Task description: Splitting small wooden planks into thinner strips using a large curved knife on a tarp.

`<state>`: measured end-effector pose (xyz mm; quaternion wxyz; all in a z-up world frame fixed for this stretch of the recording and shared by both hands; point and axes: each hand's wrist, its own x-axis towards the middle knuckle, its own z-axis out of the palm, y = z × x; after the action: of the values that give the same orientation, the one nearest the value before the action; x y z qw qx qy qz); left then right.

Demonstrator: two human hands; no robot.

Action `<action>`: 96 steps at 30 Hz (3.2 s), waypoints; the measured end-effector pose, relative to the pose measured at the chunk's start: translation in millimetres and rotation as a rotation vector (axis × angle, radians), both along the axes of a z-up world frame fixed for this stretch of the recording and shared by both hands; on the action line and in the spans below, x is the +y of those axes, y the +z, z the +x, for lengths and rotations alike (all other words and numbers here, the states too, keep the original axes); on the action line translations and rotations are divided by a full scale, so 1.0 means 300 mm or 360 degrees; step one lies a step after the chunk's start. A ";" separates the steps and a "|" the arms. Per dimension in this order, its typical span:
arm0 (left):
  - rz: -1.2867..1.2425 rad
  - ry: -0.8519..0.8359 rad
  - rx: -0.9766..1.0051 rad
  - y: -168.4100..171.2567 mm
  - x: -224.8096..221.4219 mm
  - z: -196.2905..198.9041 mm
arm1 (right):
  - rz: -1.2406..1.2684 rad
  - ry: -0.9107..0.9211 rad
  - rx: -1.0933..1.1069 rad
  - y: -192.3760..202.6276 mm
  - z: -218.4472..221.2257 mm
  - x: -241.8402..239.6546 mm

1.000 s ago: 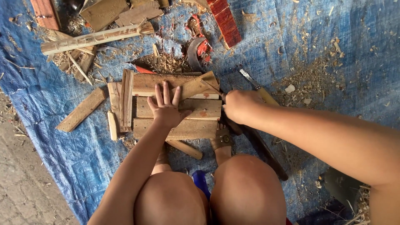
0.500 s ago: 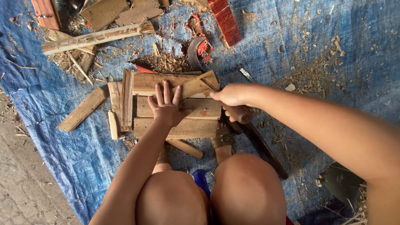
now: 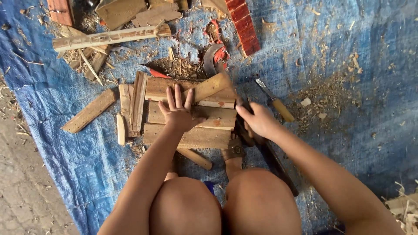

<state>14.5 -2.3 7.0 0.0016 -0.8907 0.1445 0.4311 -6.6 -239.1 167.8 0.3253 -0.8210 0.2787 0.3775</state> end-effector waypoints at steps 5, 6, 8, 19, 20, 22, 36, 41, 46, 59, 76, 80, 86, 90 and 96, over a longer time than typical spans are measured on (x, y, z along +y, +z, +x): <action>-0.0026 0.0015 -0.0003 -0.008 0.001 -0.007 | -0.0286 0.0695 0.0500 0.071 0.028 -0.015; -0.0026 0.0012 0.0000 -0.008 0.003 -0.008 | -0.0284 0.0693 0.0503 0.097 0.034 -0.002; -0.0028 0.0022 0.0029 -0.006 0.002 -0.003 | -0.0430 0.0928 0.0573 0.151 0.050 0.021; -0.0063 0.0058 0.0104 0.032 0.002 0.015 | -0.0683 0.1361 0.0521 0.125 0.137 -0.002; -0.0054 0.0051 0.0106 0.036 0.001 0.016 | -0.0696 0.1472 0.0444 0.108 0.142 -0.010; -0.0039 0.0041 0.0105 0.037 0.001 0.011 | -0.0767 0.1582 0.0386 0.070 0.173 -0.011; -0.0095 0.0028 0.0096 0.047 0.012 0.012 | -0.0256 0.1146 0.1048 0.165 0.444 0.095; -0.0132 0.0037 0.0109 0.035 0.014 0.009 | -0.0492 0.1940 0.0986 0.115 0.417 0.147; -0.0168 0.0061 0.0100 0.037 0.010 0.005 | -0.0756 0.2256 0.0727 0.055 0.381 0.099; -0.0170 0.0097 0.0084 0.045 0.011 0.008 | -0.0251 0.0830 0.0979 0.174 0.404 0.156; -0.0080 0.0051 0.0126 0.058 0.009 0.019 | -0.0491 0.1539 0.0788 0.140 0.340 0.099; 0.0034 0.0255 0.0126 0.161 0.001 0.067 | -0.0192 0.0799 0.0640 0.173 0.329 0.186; 0.0010 0.0405 0.0232 0.157 -0.020 0.106 | -0.0067 0.0608 0.0399 -0.143 0.355 0.249; -0.0055 0.0465 0.0146 0.133 0.007 0.093 | 0.0039 0.0595 0.0461 -0.048 0.441 0.163; -0.0172 0.0553 -0.0136 0.026 0.022 0.018 | -0.0012 0.0806 0.0467 -0.036 0.388 0.114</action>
<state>19.8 4.3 14.8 -0.1145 -0.9185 0.0112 0.3782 109.8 -205.0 156.9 0.1739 -0.8022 0.1104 0.5604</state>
